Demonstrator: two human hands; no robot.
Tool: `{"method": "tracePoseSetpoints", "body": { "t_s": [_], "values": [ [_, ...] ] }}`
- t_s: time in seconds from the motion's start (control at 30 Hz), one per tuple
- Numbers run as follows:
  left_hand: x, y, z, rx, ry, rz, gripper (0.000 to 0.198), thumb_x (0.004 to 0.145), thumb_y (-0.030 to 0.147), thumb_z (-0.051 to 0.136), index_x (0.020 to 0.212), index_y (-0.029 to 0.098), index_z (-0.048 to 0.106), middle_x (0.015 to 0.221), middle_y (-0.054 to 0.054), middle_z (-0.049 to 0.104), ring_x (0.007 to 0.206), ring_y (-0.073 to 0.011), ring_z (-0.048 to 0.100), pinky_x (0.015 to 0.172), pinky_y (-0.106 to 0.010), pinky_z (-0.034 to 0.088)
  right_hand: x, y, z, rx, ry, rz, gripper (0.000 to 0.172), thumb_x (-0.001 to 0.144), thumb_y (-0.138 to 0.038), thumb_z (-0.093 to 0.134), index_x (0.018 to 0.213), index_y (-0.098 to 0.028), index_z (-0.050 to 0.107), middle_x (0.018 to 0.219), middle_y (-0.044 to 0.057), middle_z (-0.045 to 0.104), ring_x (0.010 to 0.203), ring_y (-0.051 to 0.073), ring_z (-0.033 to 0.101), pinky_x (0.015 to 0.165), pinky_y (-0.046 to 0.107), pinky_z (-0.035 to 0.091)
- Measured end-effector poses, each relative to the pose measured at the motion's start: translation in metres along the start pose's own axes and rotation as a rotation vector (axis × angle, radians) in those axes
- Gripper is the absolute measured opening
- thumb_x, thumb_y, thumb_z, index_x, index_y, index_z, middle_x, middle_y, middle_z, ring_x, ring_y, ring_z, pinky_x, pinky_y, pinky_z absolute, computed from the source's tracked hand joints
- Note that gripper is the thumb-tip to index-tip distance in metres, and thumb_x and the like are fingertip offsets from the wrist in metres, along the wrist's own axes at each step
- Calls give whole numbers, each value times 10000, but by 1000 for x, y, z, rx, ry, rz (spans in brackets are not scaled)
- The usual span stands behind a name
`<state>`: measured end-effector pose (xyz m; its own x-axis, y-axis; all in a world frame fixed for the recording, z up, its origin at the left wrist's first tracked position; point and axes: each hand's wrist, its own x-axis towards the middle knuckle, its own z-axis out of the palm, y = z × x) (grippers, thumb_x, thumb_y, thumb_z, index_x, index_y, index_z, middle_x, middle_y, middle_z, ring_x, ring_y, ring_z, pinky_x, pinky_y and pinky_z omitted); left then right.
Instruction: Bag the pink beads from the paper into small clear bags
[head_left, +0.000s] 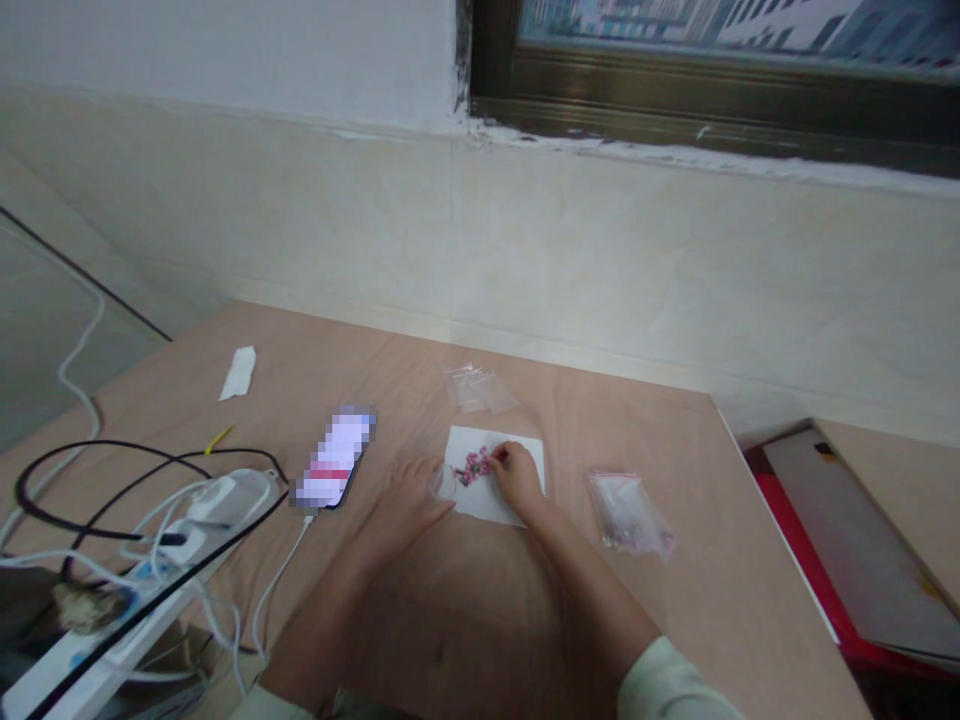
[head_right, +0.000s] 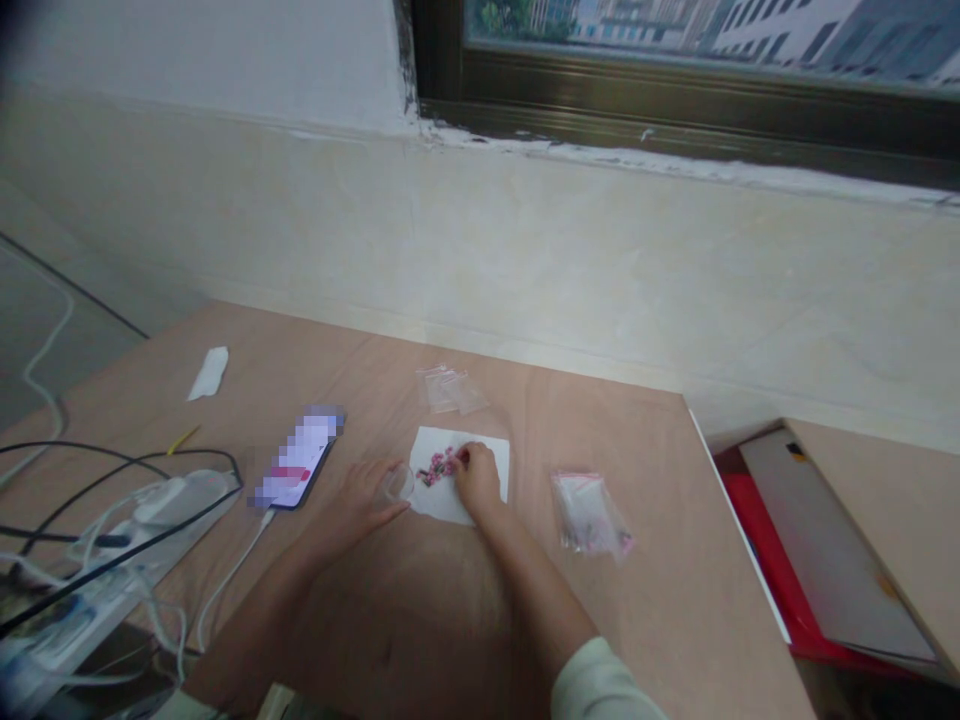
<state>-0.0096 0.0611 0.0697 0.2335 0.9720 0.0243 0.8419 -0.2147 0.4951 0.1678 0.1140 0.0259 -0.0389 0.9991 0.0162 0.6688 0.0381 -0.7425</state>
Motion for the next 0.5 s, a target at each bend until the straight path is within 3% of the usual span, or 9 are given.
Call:
{"method": "tracePoseSetpoints", "body": {
  "t_s": [0.23,0.37,0.5],
  "values": [
    [-1,13,-2,6,-43,-34,422,678,291,531,1061,138,445,1059,-116,534,1006,-258,458,872,-421,314,-33,-33,5,280,-62,-121,78,708,-237,502,718,-168,538,716,20,566,682,129,502,646,245,377],
    [-3,12,-3,1,-37,-46,450,658,309,552,1063,143,449,1053,-107,537,1008,-257,455,879,-418,309,-26,-19,7,88,98,-30,127,712,-193,472,805,-148,546,817,76,545,800,177,481,723,298,362],
    [-4,6,-6,-36,-8,-18,433,661,323,551,1049,152,461,1044,-97,541,1003,-253,456,869,-402,327,-12,-1,5,-37,47,-19,131,700,-142,463,783,-154,564,827,82,539,803,184,475,719,297,360]
  ]
}}
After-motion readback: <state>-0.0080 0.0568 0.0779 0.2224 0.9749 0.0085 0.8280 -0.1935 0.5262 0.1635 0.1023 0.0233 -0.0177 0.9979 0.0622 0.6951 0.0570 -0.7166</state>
